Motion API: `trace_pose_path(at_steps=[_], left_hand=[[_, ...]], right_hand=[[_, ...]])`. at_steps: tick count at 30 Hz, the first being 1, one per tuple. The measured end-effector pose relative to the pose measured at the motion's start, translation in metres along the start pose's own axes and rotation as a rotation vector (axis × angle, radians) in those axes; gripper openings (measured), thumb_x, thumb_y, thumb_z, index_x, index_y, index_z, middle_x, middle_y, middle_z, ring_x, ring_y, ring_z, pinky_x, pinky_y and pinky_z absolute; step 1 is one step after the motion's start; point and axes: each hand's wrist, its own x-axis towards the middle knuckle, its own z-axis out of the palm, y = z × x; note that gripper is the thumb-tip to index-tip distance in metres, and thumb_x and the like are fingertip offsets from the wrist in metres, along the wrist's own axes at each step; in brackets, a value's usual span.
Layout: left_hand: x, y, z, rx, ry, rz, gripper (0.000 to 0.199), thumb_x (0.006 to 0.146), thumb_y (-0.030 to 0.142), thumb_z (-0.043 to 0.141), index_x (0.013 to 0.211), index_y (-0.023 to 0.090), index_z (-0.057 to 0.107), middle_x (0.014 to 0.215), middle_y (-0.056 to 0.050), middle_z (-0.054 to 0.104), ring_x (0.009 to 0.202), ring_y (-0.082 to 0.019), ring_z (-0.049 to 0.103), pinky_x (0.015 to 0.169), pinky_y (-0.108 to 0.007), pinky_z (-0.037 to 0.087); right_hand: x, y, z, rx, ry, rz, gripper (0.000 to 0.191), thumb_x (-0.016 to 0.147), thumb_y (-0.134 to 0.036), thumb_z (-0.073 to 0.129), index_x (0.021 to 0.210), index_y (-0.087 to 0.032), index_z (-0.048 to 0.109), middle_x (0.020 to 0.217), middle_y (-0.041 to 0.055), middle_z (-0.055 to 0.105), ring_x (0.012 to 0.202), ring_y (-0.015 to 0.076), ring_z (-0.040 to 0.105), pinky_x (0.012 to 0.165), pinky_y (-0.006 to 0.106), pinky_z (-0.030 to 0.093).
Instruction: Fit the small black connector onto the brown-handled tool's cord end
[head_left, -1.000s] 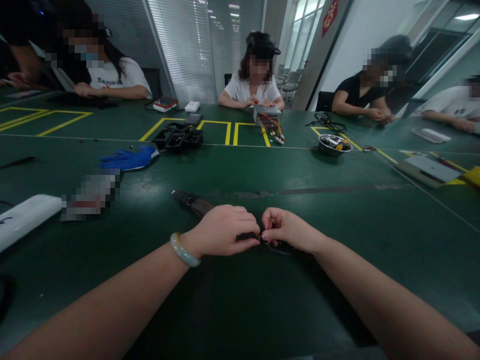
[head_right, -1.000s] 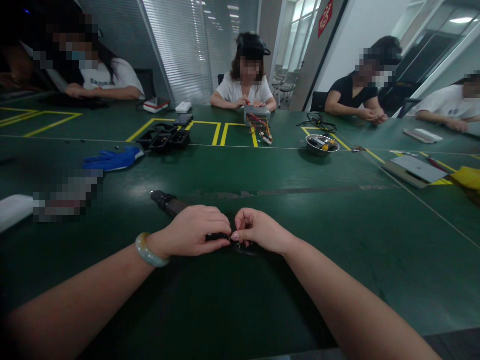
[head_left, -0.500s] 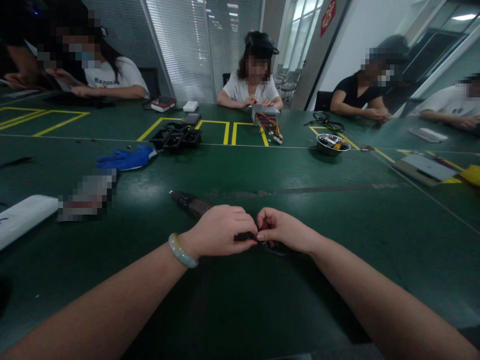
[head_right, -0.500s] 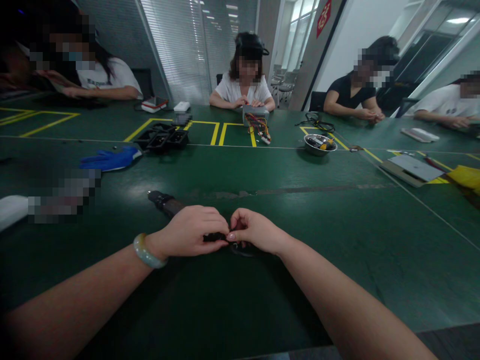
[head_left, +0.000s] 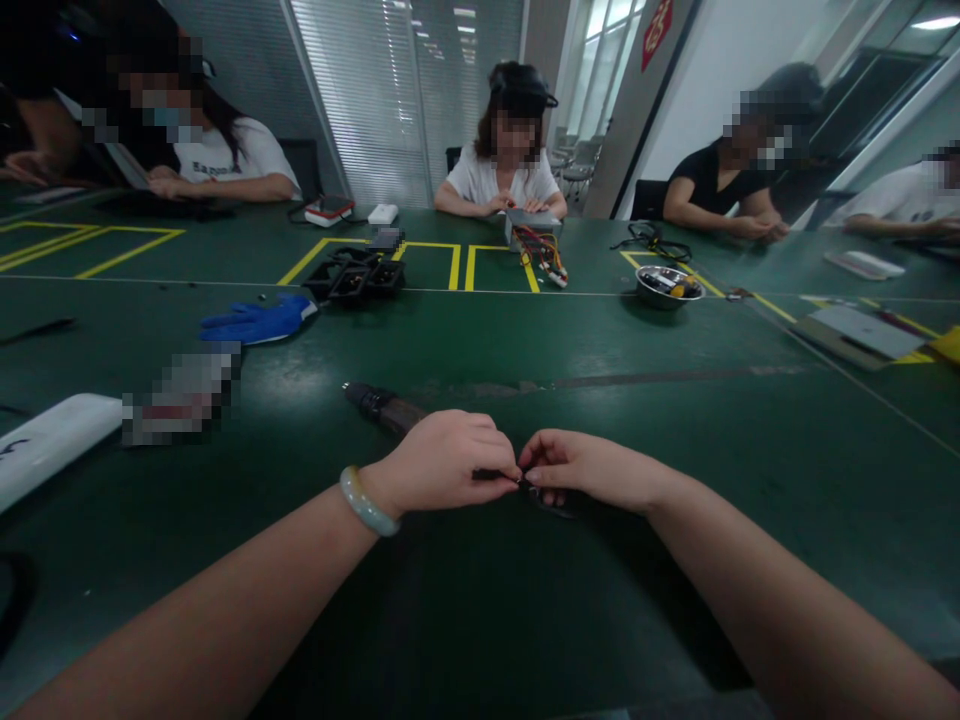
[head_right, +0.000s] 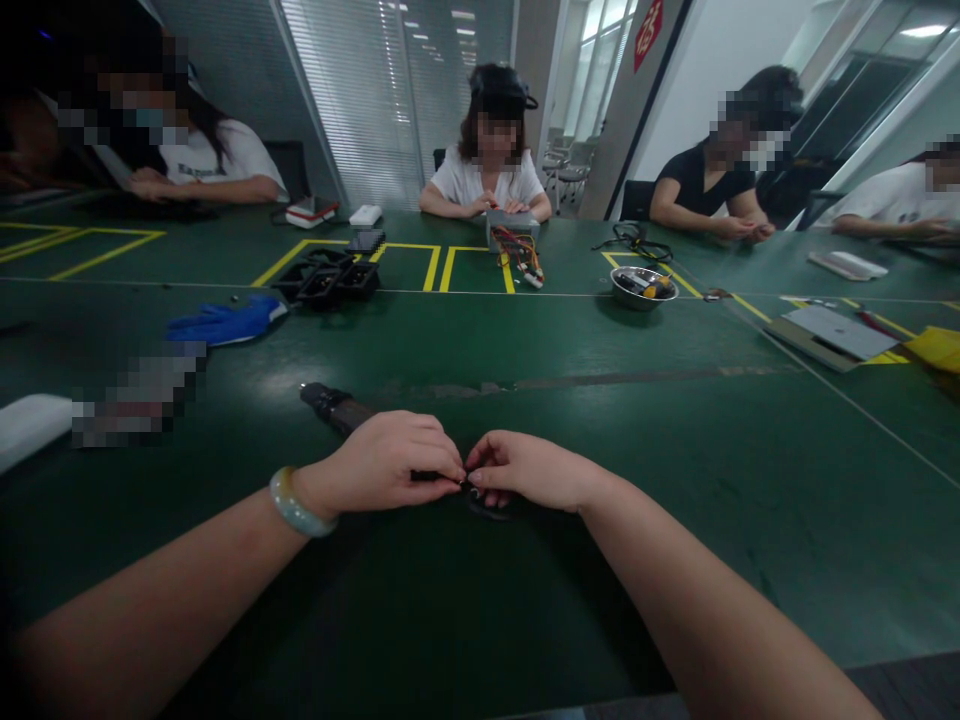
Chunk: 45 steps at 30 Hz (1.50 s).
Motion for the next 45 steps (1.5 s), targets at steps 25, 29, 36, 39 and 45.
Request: trace_pose_path(at_steps=[25,29,36,39,45], left_hand=[[-0.006,0.005,-0.003,-0.006,-0.024,-0.18,0.039,0.082,0.051,0.057,0.109,0.022,0.056,0.097,-0.003,0.064,0.089,-0.018,0.06,0.08,-0.033,0.046],[-0.006,0.014,-0.006,0.029,0.106,-0.055,0.039,0.081,0.046,0.056,0.108,0.018,0.056,0.108,-0.007,0.064,0.106,-0.023,0.057,0.091,-0.039,0.044],[-0.005,0.05,0.009,-0.062,0.011,0.322,0.018,0.085,0.033,0.052,0.072,0.02,0.054,0.07,0.0,0.06,0.062,-0.013,0.055,0.054,-0.032,0.041],[-0.009,0.054,0.018,-0.119,0.005,0.316,0.021,0.082,0.033,0.053,0.066,0.021,0.052,0.063,0.001,0.058,0.056,-0.013,0.053,0.05,-0.031,0.038],[-0.013,0.058,0.021,-0.193,-0.131,0.274,0.025,0.077,0.034,0.059,0.057,0.021,0.054,0.053,0.003,0.056,0.048,-0.011,0.048,0.045,-0.03,0.034]], right_hand=[[0.001,0.001,0.016,0.036,-0.044,0.155,0.031,0.094,-0.038,0.045,0.079,-0.013,0.056,0.055,-0.0022,0.047,0.046,0.0094,0.045,0.044,0.019,0.036],[0.002,0.005,0.017,0.026,-0.03,0.141,0.032,0.092,-0.04,0.048,0.074,-0.014,0.053,0.056,-0.0021,0.047,0.045,0.0083,0.04,0.042,0.019,0.033],[-0.001,-0.003,0.03,-0.123,-0.042,0.157,0.028,0.096,-0.035,0.042,0.079,-0.015,0.052,0.06,-0.0004,0.053,0.051,0.0107,0.049,0.047,0.02,0.04],[-0.001,-0.006,0.034,-0.217,-0.007,0.137,0.03,0.099,-0.036,0.037,0.082,-0.015,0.051,0.063,-0.0001,0.054,0.052,0.0109,0.05,0.048,0.02,0.041],[0.0,-0.002,0.029,-0.212,0.015,0.108,0.041,0.1,-0.049,0.033,0.079,-0.017,0.046,0.058,-0.0031,0.046,0.049,0.0094,0.041,0.046,0.02,0.035]])
